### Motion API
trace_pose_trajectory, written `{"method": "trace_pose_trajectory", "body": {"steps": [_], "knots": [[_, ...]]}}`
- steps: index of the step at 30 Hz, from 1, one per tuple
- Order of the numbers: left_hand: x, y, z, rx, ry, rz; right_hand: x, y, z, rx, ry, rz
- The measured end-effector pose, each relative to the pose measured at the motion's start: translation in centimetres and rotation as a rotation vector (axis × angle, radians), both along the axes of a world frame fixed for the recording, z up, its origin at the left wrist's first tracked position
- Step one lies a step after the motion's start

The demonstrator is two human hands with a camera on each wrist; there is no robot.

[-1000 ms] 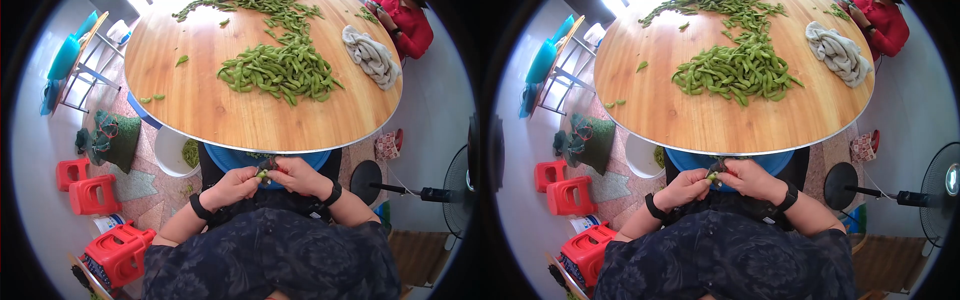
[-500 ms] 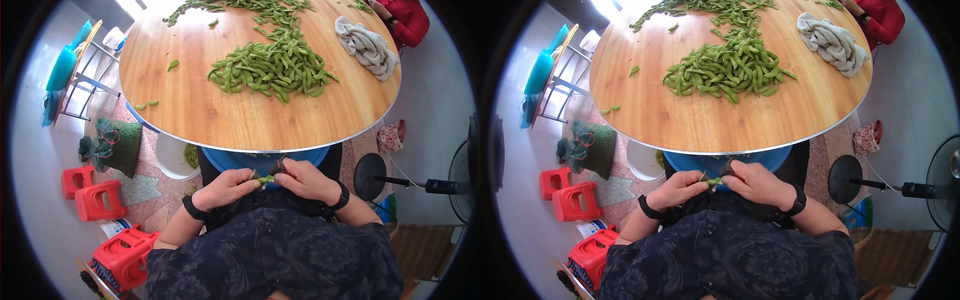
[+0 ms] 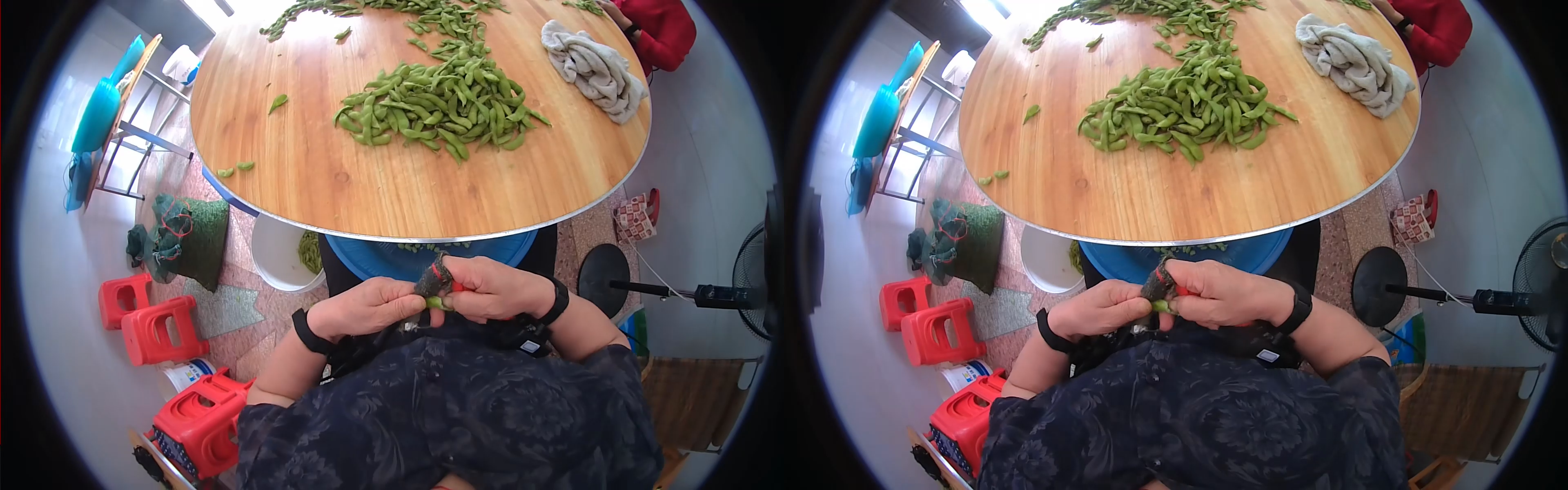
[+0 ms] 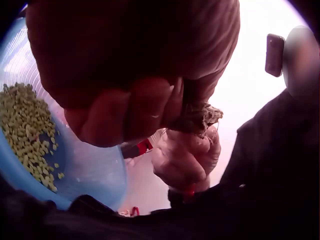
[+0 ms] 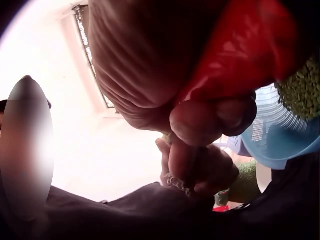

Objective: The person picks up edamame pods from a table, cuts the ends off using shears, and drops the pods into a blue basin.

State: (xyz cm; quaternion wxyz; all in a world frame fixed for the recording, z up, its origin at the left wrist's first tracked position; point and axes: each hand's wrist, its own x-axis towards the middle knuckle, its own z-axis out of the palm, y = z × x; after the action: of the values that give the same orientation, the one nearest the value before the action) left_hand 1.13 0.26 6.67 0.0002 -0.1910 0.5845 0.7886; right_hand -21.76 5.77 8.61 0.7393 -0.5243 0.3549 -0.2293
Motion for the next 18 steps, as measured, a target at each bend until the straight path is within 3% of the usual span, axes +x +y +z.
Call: {"method": "trace_pose_trajectory", "body": {"steps": [4, 6, 7, 9, 10, 12, 16, 18], "knots": [[-0.3, -0.5, 1.2, -0.008, 0.063, -0.018, 0.2, -0.2, 0.6, 0.062, -0.078, -0.035], [-0.3, -0.6, 2.6, -0.347, -0.119, -0.027, 0.2, -0.2, 0.3, 0.255, -0.197, -0.097], [-0.3, -0.5, 2.8, -0.346, -0.118, -0.03, 0.1, -0.2, 0.3, 0.256, -0.197, -0.1], [-0.5, -0.1, 3.0, -1.017, 0.017, -0.046, 0.0, 0.0, 0.3, 0.472, -0.322, -0.123], [-0.7, 0.0, 3.1, -1.014, 0.016, -0.048, 0.1, 0.1, 0.0, 0.475, -0.324, -0.125], [-1.1, 0.2, 3.5, -1.241, 0.141, 0.104, 0.1, 0.4, -0.7, 0.645, -0.558, -0.146], [-1.1, 0.0, 2.8, -1.313, 0.138, 0.144, 0.0, 0.3, -0.5, 0.552, -0.486, -0.207], [-0.8, 0.1, 1.5, -1.021, 0.052, 0.113, 0.0, 0.3, -0.2, 0.214, -0.258, -0.22]]}}
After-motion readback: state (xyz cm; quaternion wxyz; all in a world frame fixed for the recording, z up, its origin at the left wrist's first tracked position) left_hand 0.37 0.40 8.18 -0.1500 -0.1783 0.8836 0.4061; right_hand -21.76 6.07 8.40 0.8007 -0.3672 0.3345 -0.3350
